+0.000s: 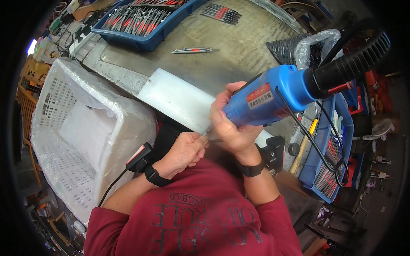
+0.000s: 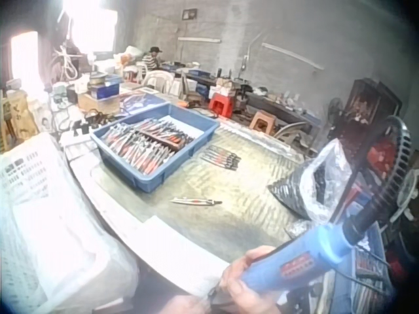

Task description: The person picks up metal tool bits from a white basket and places them on a workbench. They then use a blue rotary tool to attach a bit to the tool's chuck, repeating the process with additional bits.

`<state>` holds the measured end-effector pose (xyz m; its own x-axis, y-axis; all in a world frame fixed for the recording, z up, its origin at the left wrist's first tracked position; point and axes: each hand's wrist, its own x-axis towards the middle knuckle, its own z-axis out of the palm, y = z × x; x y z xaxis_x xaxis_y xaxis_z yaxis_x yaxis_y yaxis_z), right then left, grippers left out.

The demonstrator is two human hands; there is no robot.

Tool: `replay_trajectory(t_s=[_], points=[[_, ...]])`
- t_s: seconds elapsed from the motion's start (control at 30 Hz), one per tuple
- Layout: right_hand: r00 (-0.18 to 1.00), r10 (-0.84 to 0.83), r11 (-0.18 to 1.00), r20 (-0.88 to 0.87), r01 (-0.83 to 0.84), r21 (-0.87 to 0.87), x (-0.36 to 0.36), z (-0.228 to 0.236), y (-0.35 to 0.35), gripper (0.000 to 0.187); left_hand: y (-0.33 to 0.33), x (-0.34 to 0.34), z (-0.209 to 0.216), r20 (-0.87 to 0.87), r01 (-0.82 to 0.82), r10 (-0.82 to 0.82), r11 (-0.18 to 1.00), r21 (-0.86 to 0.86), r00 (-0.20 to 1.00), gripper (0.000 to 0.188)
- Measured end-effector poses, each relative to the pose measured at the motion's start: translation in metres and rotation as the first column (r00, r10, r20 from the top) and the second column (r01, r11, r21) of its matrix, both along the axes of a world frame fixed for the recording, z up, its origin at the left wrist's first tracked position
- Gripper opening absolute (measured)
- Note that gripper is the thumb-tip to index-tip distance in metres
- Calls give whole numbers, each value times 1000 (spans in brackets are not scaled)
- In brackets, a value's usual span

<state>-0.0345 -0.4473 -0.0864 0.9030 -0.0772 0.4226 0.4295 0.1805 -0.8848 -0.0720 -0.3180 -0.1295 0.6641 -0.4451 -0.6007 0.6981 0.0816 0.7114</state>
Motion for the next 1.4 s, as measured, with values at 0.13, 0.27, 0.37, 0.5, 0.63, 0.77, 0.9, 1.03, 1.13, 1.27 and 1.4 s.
replay_trajectory(t_s=[0.13, 0.27, 0.37, 0.5, 0.63, 0.77, 0.9, 1.03, 1.13, 1.27, 1.4], points=[[1000, 4, 1000, 8, -4, -21, 0, -4, -1, 44, 0, 0, 1, 13, 3, -3, 1000, 11, 1000, 27], [997, -57, 984, 57, 66, -165, 3, -13, 2, 47, -1, 0, 0, 25, -1, 1, 1000, 23, 1000, 27], [995, -79, 973, 56, 90, -212, 8, -19, 3, 48, -1, -1, -4, 31, -3, 2, 1000, 30, 1000, 27], [996, -73, 932, 44, 84, -352, 12, -18, 2, 50, -3, -3, -10, 21, -14, 14, 999, 44, 1000, 28], [990, -97, 854, 99, 134, -503, 12, -16, 10, 52, -3, -2, -14, 138, -31, 16, 994, 107, 990, 28], [997, -26, 961, 75, 46, -273, 11, -9, 15, 50, -3, -2, -11, 153, -32, 9, 989, 145, 988, 29], [993, -114, 987, -38, 108, -119, 1, -1, 12, 48, 0, -3, -6, 60, -8, 5, 999, 49, 998, 28], [988, -157, 972, 1, 154, 176, -7, 10, -3, 50, 6, 0, 3, -18, 8, -8, 999, -41, 1000, 27], [965, -255, 933, 62, 229, 277, -7, 15, -22, 51, 11, 12, 11, 56, -30, 33, 998, -53, 998, 24], [938, -333, 891, 94, 280, 359, -5, 13, -50, 46, 8, 53, 13, 490, -161, 128, 987, 25, 863, 21], [933, -343, 874, 107, 276, 400, -4, 4, -71, 46, -8, 96, 11, 502, -167, 63, 972, 164, 863, 20]])
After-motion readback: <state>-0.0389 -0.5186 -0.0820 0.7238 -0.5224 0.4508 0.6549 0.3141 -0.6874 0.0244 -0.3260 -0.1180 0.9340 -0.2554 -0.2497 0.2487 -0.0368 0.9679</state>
